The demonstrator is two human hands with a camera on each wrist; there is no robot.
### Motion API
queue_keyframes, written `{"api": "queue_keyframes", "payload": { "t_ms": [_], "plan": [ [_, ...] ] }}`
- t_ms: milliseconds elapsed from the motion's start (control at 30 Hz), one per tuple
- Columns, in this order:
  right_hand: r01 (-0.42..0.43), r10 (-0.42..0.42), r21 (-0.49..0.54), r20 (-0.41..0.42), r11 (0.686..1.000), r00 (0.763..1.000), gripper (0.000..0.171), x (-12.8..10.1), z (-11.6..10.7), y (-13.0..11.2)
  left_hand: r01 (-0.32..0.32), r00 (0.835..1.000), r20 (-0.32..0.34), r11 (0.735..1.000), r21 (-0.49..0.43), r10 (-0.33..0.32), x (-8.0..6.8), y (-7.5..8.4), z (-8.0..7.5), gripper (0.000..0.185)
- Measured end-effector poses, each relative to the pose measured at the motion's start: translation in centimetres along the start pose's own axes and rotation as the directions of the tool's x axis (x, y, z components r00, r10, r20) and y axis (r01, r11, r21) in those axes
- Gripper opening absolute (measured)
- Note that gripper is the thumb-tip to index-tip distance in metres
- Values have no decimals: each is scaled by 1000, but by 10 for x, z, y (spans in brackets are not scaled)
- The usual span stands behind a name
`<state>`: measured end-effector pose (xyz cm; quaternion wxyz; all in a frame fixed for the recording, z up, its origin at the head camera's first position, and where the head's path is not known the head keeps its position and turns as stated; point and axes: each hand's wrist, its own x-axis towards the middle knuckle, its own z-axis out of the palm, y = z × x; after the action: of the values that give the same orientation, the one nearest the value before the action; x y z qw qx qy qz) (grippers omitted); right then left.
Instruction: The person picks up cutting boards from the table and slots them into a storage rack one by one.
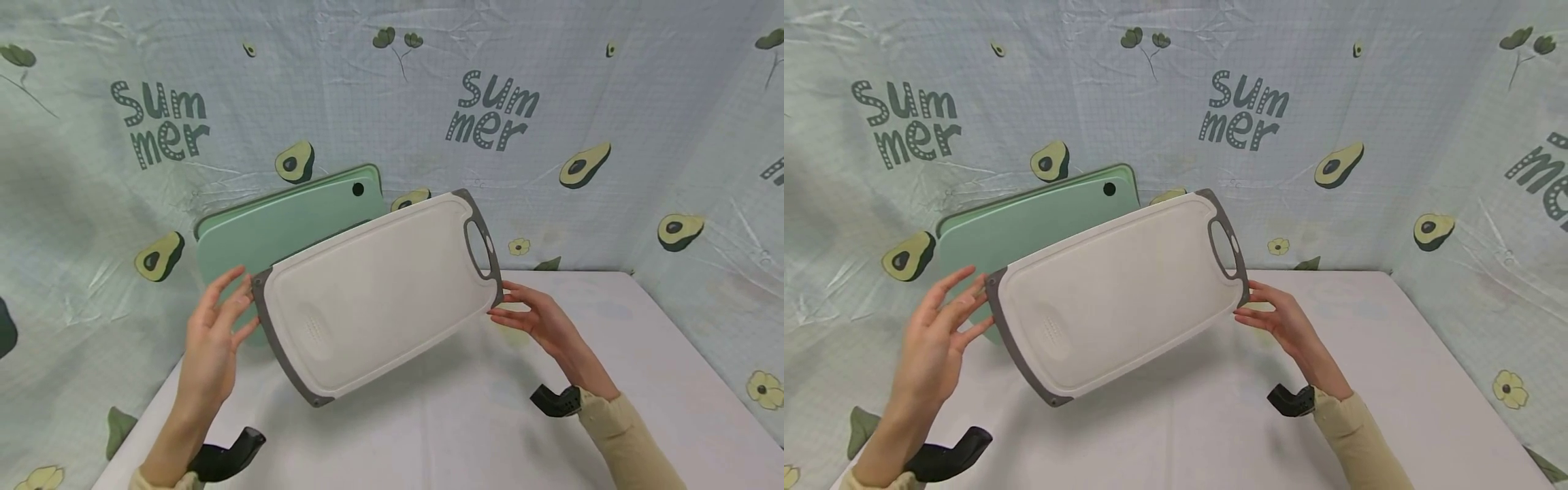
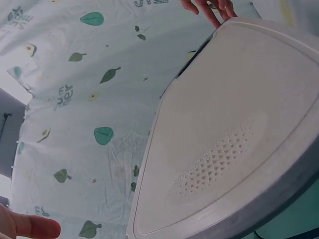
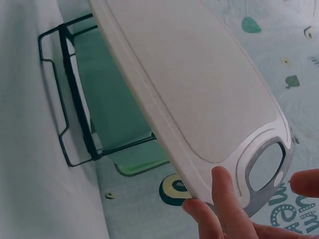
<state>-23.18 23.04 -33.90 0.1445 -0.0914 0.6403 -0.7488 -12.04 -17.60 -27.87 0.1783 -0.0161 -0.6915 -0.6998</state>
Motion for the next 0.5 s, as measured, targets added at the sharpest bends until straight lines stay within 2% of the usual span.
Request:
{"api": "queue_keyframes", "payload": {
  "t_ms": [167,300,500],
  "plan": [
    [34,-34,-24,0,999,999,53,4,3,-5,-21,1000,5,1000,-15,21,3,5,0,43],
    [80,-79,-41,32,996,996,53,7,4,-7,-38,999,3,999,-39,38,6,9,-1,42],
    [140,-139,-10,61,990,988,49,12,9,-9,-59,998,-23,997,-59,58,11,15,-3,41]
  ]
}}
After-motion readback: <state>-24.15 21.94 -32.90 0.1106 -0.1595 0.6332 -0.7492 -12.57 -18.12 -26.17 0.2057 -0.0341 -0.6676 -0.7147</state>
